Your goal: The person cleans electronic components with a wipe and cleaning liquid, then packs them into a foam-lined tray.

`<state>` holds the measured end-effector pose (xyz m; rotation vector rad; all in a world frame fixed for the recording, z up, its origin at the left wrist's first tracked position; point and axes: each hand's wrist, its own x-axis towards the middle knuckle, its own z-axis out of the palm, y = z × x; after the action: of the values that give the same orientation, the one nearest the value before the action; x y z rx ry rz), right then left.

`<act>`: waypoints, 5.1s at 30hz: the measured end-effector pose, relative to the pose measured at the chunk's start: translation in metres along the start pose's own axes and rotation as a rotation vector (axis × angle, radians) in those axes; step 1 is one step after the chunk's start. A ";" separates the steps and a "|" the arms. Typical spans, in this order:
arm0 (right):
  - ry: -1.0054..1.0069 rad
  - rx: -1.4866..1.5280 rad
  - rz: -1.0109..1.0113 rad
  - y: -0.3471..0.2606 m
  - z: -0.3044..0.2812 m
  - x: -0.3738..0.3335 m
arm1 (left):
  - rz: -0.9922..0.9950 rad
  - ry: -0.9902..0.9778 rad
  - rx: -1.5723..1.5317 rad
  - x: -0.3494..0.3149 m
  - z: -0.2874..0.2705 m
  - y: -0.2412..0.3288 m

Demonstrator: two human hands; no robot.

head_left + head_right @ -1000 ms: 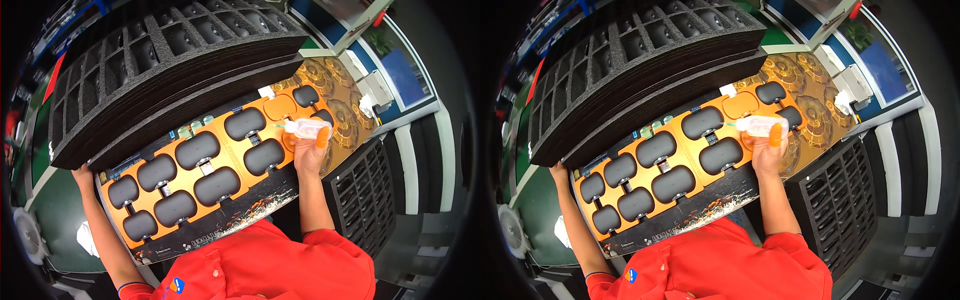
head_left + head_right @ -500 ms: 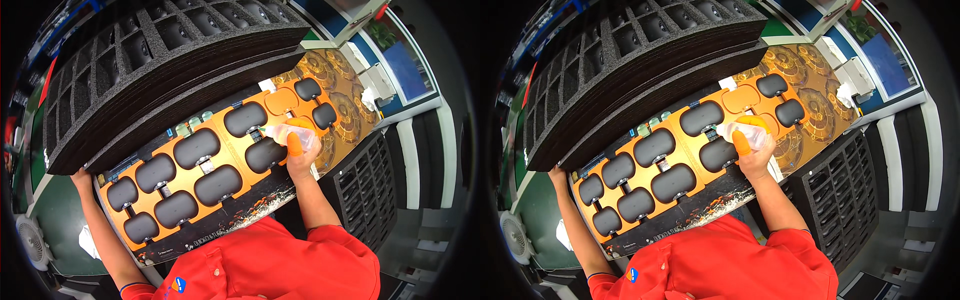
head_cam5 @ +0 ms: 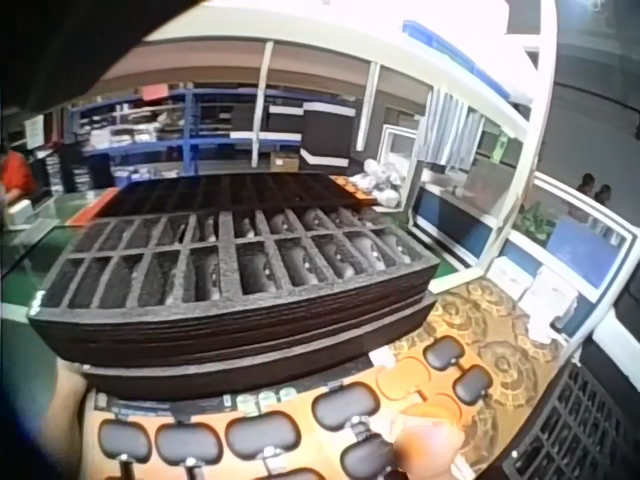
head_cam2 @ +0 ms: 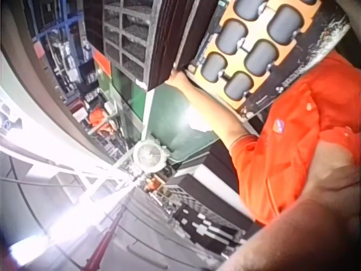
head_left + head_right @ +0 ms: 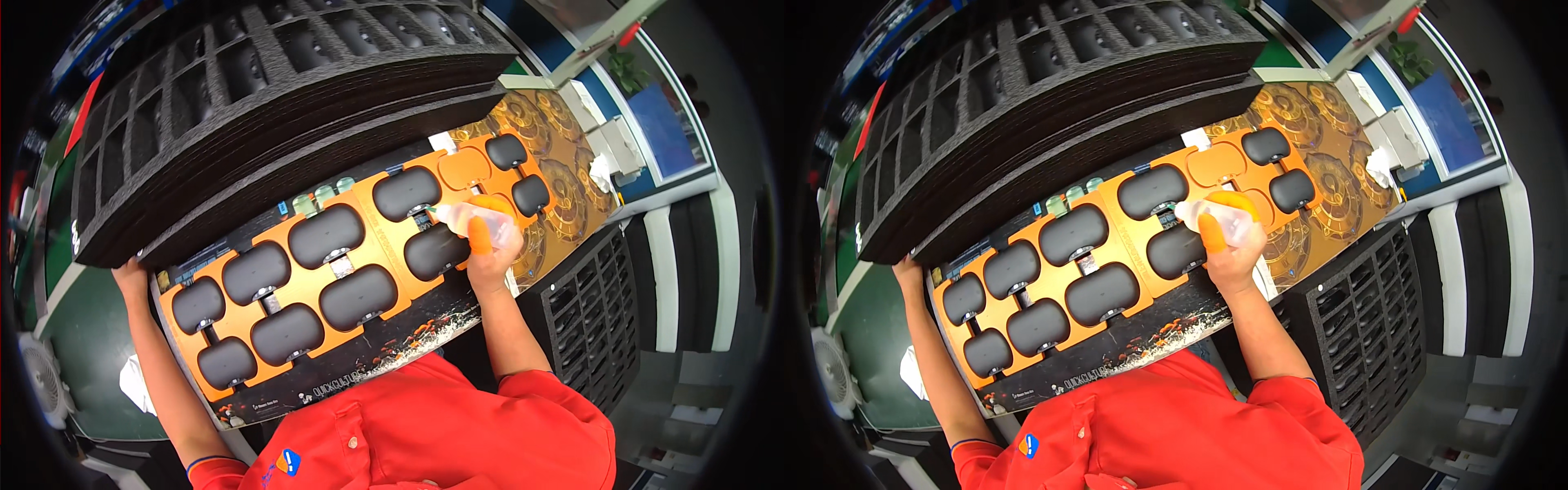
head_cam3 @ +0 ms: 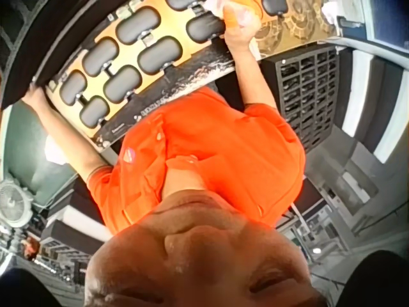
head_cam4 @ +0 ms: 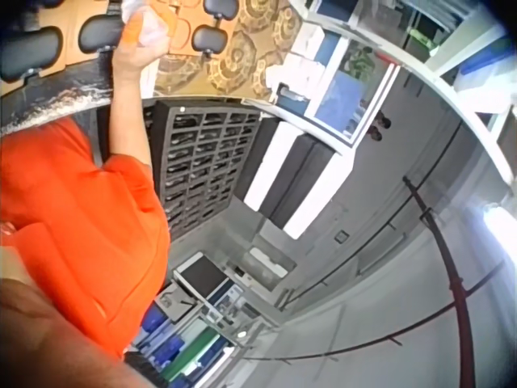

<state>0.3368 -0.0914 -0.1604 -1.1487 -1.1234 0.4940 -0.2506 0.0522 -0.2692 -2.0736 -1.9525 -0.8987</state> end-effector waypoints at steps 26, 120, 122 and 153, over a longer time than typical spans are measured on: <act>-0.437 0.123 -0.116 -0.036 0.106 -0.066 | -0.344 0.013 -0.498 0.016 -0.021 0.103; 0.187 0.072 -0.039 0.007 -0.055 -0.050 | -0.364 -0.057 -0.488 0.005 -0.011 0.021; 0.217 0.071 -0.018 0.009 -0.051 -0.045 | -0.433 -0.073 -0.484 0.007 -0.007 0.011; -0.204 0.016 0.309 -0.023 -0.180 0.134 | 0.538 0.117 0.032 -0.003 -0.190 0.316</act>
<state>0.5460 -0.0763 -0.0779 -1.2861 -1.1170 0.8744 -0.0104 -0.0886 -0.0278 -2.2903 -1.2385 -0.8308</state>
